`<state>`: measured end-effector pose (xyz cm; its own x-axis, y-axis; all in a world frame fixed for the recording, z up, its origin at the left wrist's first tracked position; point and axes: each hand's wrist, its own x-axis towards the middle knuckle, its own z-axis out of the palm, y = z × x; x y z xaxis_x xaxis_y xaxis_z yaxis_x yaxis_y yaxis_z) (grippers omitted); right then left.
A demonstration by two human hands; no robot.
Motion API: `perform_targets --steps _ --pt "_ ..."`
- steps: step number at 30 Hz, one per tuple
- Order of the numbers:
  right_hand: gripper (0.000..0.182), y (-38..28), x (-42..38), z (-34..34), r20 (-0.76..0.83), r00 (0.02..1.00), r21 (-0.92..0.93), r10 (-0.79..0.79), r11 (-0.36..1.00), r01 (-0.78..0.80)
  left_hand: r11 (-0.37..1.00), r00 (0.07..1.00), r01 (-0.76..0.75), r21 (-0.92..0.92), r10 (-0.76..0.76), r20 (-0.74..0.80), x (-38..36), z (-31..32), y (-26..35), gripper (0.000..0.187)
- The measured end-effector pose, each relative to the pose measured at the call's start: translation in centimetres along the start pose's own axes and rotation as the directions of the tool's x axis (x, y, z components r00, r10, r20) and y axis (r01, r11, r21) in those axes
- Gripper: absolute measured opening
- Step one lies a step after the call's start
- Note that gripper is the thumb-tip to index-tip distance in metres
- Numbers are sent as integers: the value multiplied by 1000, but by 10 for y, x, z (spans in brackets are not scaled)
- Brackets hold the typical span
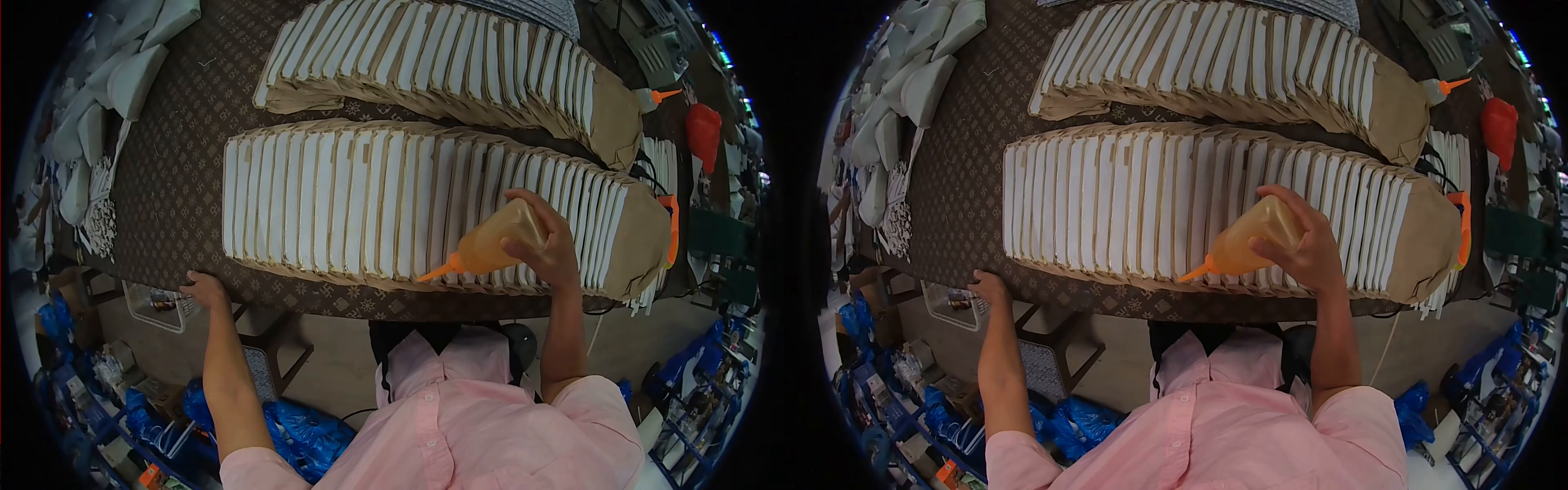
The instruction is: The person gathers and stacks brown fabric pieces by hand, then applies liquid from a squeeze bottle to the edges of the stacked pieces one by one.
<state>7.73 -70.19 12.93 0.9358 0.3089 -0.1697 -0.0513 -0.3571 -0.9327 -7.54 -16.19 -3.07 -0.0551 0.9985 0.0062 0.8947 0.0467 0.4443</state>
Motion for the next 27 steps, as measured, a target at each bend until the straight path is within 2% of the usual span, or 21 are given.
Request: perform_targets --steps 3,6,9,11,12,14,15,16,18,19,21,23,25,27 --pt "58 -1 0 0 4 999 18 32 999 -32 1000 1000 10 -4 -10 2 -1 -1 2 67" --pt "59 0 2 1 1 1000 29 -1 1000 1 1000 1000 2 -2 -2 4 1 0 1 67" --pt "59 5 2 -3 43 998 36 53 998 -55 1000 1000 -2 30 2 -6 1 0 0 67" --pt "60 19 7 -9 13 991 311 131 942 -128 999 1000 5 35 -4 -13 0 0 2 66" --pt "60 25 11 -11 -1 993 311 118 944 -112 999 1000 9 39 -9 -16 1 0 1 66" --pt "61 37 19 -14 -159 970 657 183 753 -35 1000 1000 1 28 -1 -15 3 2 0 66" --pt "55 40 24 -17 -242 956 725 167 686 64 999 1000 11 40 -10 -22 4 2 -2 66" --pt "55 43 29 -20 -257 953 724 160 685 80 998 999 20 52 -18 -30 5 3 -3 66" --pt "47 48 38 -27 -462 858 669 226 723 170 999 1000 3 45 -2 -26 6 3 -3 66" --pt "47 49 41 -29 -472 852 670 227 720 179 999 1000 2 49 -1 -26 5 3 -3 66" --pt "46 51 46 -32 -558 814 501 159 847 177 999 1000 -3 46 4 -27 5 3 -3 66" --pt "48 50 48 -34 -570 810 455 139 874 171 999 1000 -5 49 6 -26 4 2 -2 66" --pt "50 47 50 -34 -578 808 407 115 899 163 995 999 39 -87 -37 18 2 0 0 68" --pt "54 44 52 -33 -584 808 342 76 926 159 996 999 44 -74 -42 25 -6 -4 5 68"
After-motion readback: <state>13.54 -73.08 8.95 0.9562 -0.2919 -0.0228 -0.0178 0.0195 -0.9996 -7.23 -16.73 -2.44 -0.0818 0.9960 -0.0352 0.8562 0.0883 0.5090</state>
